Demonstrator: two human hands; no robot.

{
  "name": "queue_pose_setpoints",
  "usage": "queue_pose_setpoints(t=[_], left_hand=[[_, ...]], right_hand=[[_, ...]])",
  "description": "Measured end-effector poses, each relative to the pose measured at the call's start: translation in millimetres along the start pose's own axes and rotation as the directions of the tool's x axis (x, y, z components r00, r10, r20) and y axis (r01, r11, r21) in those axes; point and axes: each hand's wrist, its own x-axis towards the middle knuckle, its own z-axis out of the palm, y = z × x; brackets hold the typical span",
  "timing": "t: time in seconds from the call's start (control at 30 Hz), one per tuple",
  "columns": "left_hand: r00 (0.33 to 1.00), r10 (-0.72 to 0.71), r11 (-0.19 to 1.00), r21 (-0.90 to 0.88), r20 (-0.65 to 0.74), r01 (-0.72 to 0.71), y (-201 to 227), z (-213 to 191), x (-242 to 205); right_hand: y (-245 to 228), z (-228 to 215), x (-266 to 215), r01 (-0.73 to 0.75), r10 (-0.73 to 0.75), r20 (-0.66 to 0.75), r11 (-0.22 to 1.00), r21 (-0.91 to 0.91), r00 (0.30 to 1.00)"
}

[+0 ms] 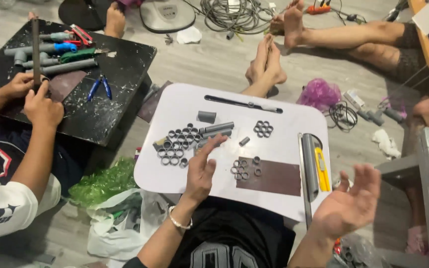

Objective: Organizing and arranging small PVC pipe rings on a portable tray.

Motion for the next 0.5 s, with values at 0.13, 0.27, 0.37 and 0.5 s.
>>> queue_pose_setpoints(t=[0.13,0.27,0.37,0.5], left_hand=[[1.000,0.001,0.989,-0.145,0.017,0.001,6,9,-7],[0.996,0.053,0.995,-0.089,0.075,-0.046,8,30,-3],[0.985,0.095,0.947,-0.319,0.142,-0.045,3,72,-2],[0.973,-0.147,0.815,-0.536,0.181,0.222,-9,79,3]], right_hand=[[-3,20,-6,0.010,-0.011,0.052,1.000,0.021,0.999],[3,43,-14,0.053,-0.060,0.150,0.997,0.050,0.987],[9,77,-73,-0.024,0.022,0.281,1.000,0.004,0.960],[25,92,-118,-0.153,0.333,0.594,0.931,-0.333,0.733]])
